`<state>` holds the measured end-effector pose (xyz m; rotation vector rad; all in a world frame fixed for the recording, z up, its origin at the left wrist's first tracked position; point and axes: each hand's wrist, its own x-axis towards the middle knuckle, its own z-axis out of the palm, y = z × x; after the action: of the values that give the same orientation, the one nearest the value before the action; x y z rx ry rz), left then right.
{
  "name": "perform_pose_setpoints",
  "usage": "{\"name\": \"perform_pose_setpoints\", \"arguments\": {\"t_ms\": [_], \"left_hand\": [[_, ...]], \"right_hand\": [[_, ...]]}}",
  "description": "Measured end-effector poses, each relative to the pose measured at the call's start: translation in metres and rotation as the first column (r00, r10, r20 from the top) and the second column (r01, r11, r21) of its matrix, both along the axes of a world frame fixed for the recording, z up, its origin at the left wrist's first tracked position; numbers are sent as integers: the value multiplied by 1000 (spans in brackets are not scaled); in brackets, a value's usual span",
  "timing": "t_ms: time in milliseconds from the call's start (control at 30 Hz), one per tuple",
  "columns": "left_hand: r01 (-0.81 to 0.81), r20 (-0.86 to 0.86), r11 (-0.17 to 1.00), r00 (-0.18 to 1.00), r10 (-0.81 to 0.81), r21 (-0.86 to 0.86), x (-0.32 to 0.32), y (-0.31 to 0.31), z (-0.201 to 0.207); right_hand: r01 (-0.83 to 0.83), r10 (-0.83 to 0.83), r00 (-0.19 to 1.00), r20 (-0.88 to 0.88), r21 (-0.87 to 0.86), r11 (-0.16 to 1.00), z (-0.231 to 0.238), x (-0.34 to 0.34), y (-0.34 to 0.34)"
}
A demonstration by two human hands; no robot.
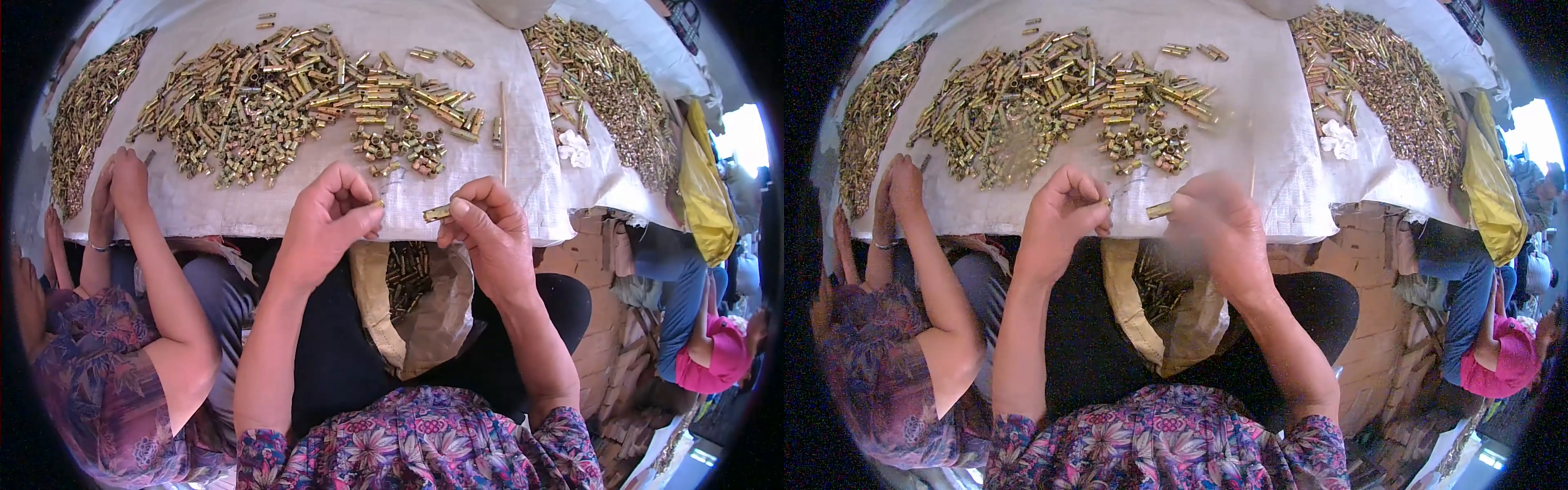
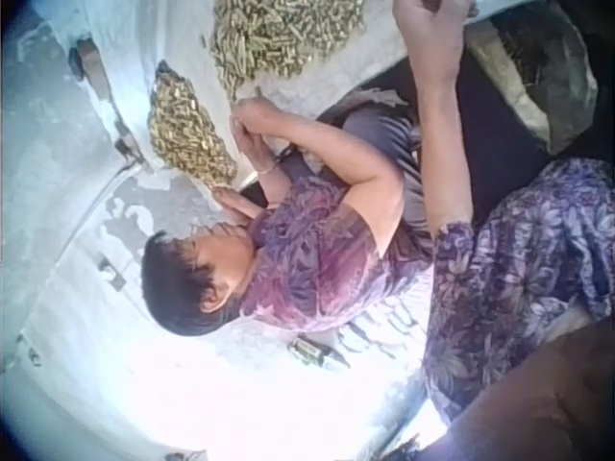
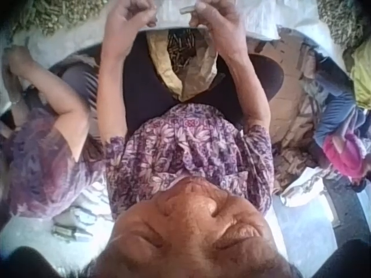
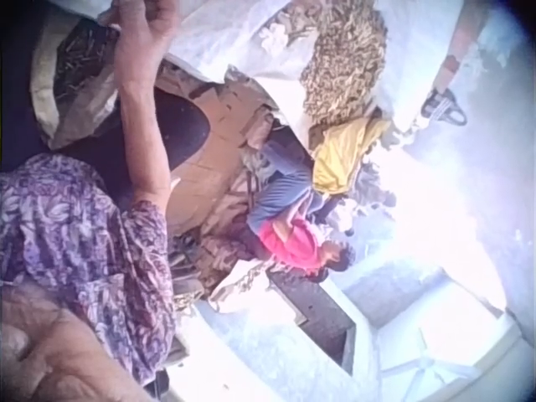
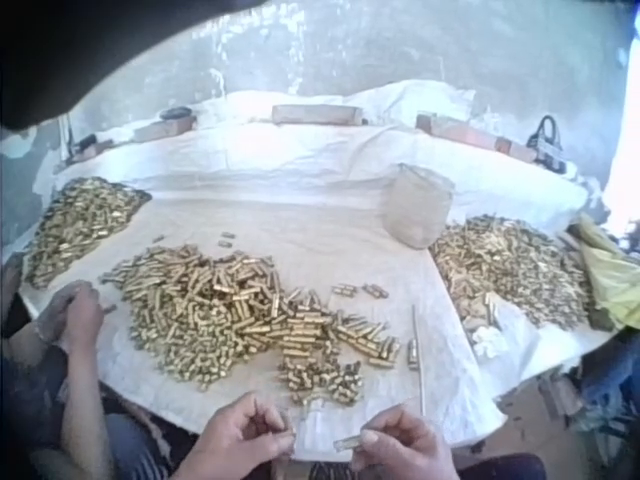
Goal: The person assembles metal hardware by fitting small metal components into cylindrical metal casings by hand, using a wooden stick to push parts inside the casings, and gathering pieces on the table.
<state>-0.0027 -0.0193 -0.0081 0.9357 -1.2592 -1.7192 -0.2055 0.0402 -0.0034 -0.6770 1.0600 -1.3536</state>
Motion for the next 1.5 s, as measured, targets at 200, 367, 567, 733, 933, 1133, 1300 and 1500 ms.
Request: {"name": "perform_pose_setpoints", "arguments": {"t_ms": [200,367,567,733,933,1133,1300,1500], "left_hand": [[109,-101,993,989,-104,42,-5,18,7],[132,-151,989,981,-121,65,-5,20,5],[176,-81,984,981,-174,19,-3,21,7],[231,279,933,948,-152,-277,-4,24,16],[361,292,880,916,-274,-308,-3,25,7],[451,153,873,891,-427,-185,-9,36,-3],[430,259,863,894,-365,-266,-7,32,1],[294,562,939,814,-148,-180,10,18,10]], "right_hand": [[-77,74,983,-166,-16,997,-2,9,2],[-108,107,994,18,30,994,-3,14,7],[-152,132,963,234,70,986,-9,15,13],[-184,158,970,185,133,974,-13,6,16],[-380,281,795,537,80,922,-16,2,25],[-517,431,679,595,-30,855,-16,-1,29],[-489,465,867,180,124,863,-11,-14,24],[-66,-41,439,-897,-78,995,2,-72,-51]]}}
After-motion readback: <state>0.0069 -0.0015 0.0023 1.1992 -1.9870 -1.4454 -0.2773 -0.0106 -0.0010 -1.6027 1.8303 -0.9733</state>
